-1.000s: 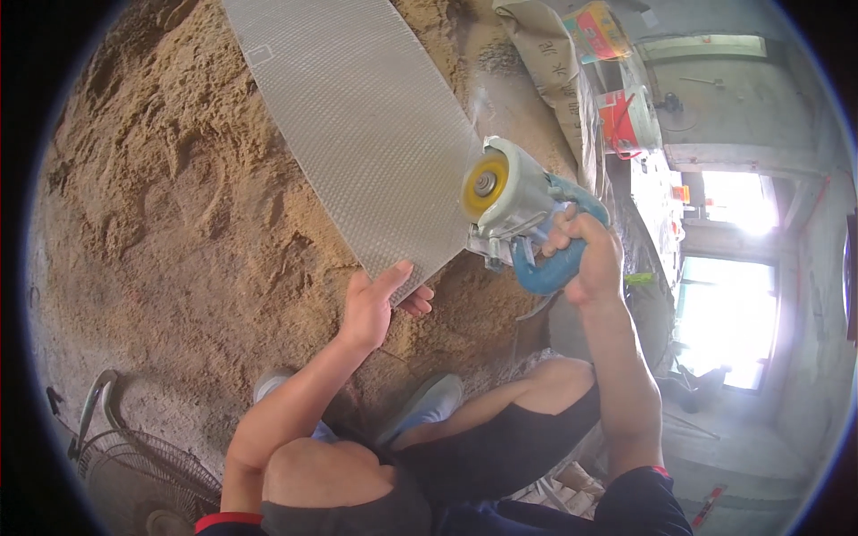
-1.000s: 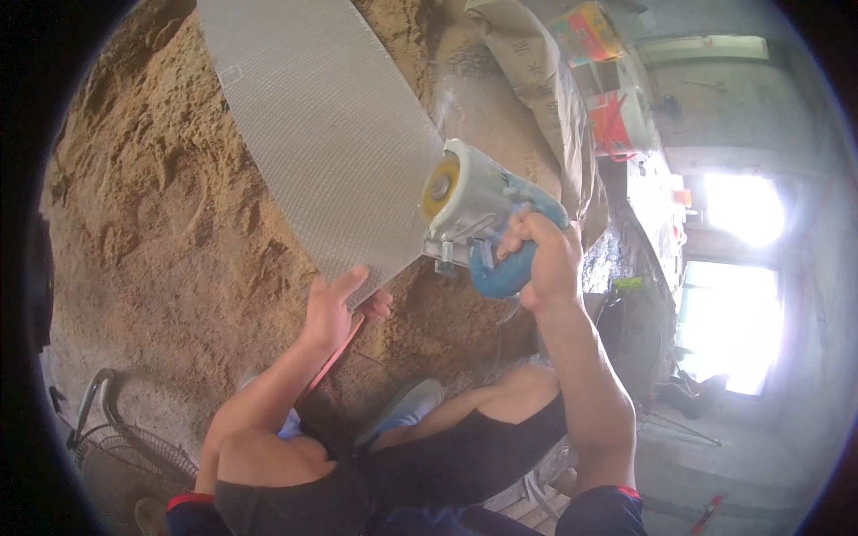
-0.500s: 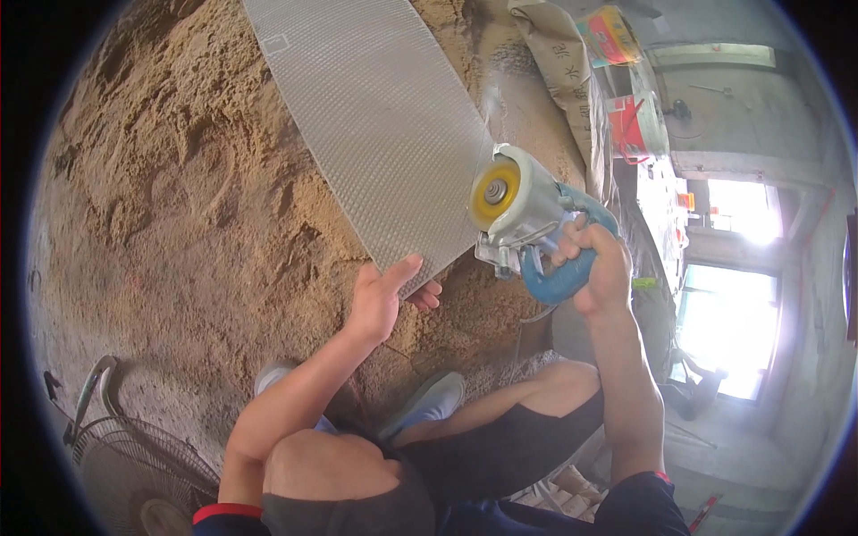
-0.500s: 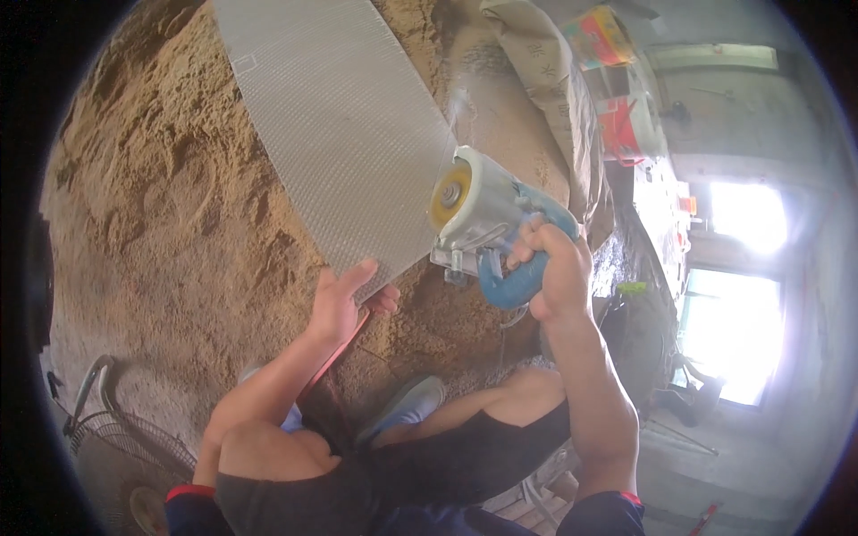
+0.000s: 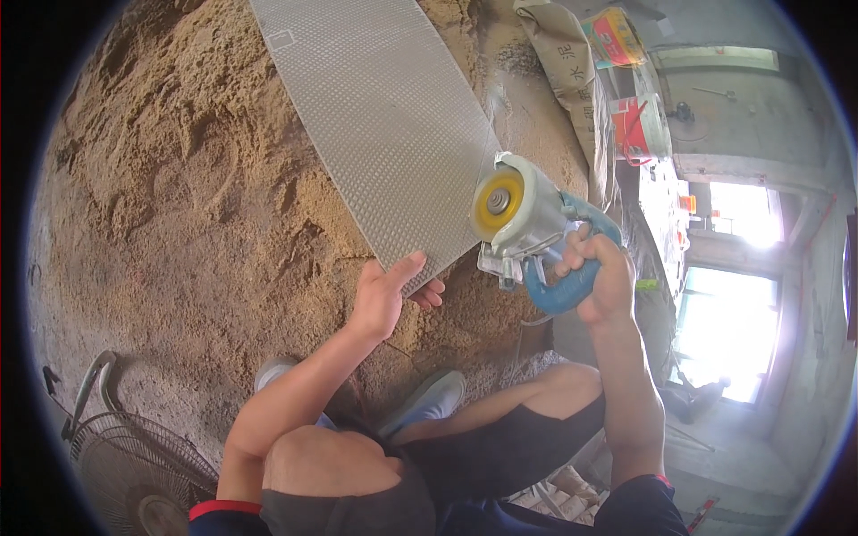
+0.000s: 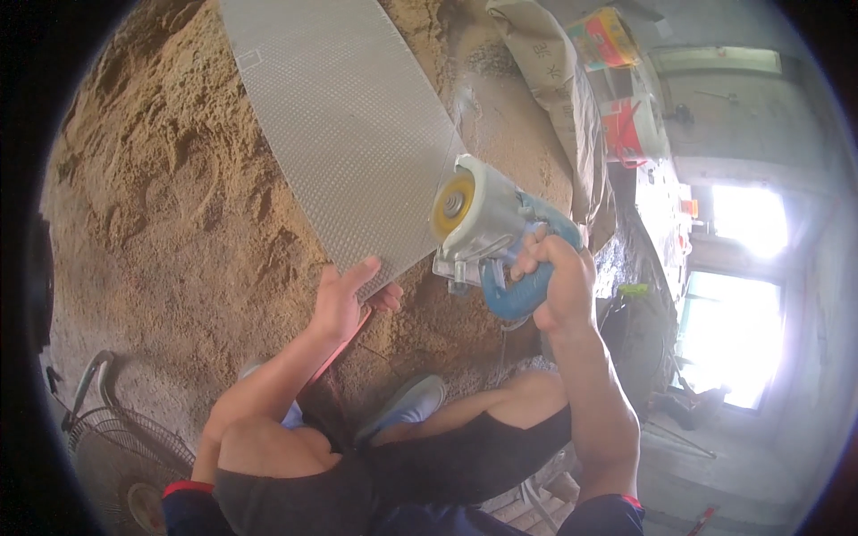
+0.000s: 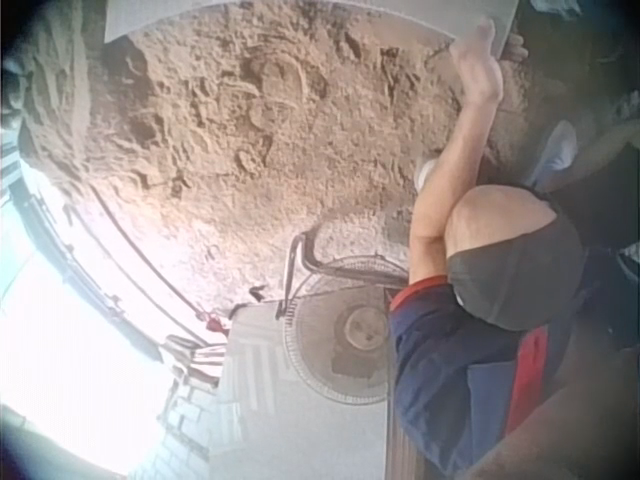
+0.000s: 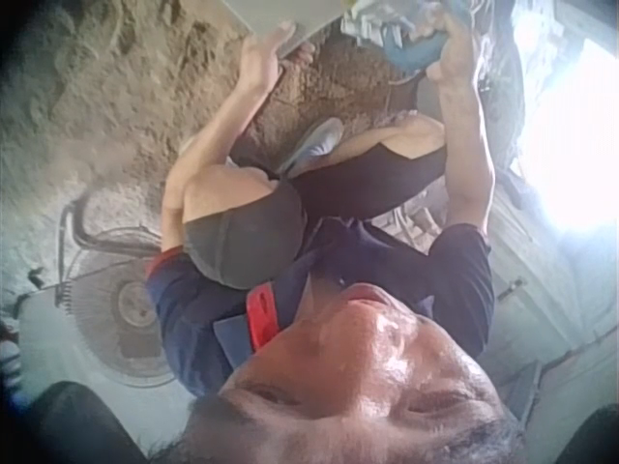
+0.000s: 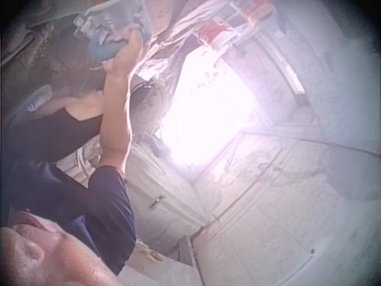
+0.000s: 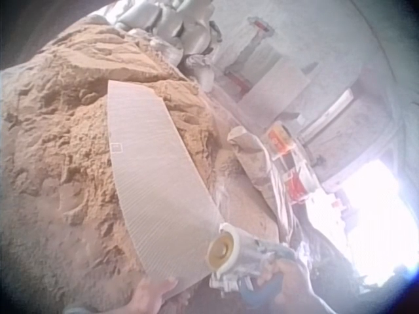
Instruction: The person spreads mortar using a notched trowel on a floor and then uses a power saw to cut a ceramic tile.
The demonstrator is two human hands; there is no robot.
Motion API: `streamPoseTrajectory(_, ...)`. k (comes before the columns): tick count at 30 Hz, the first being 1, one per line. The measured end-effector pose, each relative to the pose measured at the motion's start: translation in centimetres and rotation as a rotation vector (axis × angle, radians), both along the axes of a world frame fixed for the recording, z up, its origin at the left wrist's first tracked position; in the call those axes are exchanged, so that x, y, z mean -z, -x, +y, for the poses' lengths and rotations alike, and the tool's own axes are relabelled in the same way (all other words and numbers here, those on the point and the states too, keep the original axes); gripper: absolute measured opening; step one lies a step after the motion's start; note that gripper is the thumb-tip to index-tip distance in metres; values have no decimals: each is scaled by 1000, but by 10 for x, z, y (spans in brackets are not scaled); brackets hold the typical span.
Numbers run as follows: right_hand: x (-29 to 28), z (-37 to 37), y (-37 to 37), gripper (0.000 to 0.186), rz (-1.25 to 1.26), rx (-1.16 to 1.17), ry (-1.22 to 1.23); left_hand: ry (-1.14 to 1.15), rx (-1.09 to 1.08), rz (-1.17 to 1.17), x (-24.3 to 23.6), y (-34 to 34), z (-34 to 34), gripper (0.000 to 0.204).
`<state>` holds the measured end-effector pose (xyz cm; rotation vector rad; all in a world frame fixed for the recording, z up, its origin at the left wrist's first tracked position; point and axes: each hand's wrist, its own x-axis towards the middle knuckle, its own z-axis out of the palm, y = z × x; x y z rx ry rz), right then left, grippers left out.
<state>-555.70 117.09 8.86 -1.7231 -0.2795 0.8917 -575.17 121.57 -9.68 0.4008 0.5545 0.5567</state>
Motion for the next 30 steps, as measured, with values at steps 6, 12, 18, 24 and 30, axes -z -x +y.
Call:
streamPoseTrajectory(6,-1,-5,2,15,13,-20,-1,-3,-3,-20,3,0,-1,32)
streamPoseTrajectory(12,-3,-7,3,16,19,-24,8,0,2,-11,0,0,2,32)
streamPoseTrajectory(18,-3,-10,5,17,4,-3,31,6,-4,-4,1,-2,1,31)
streamPoseTrajectory(24,-7,-13,9,16,22,-14,42,5,-13,-9,2,-2,0,30)
streamPoseTrajectory(30,-8,-17,12,16,33,-20,48,-9,-12,13,3,-3,0,30)
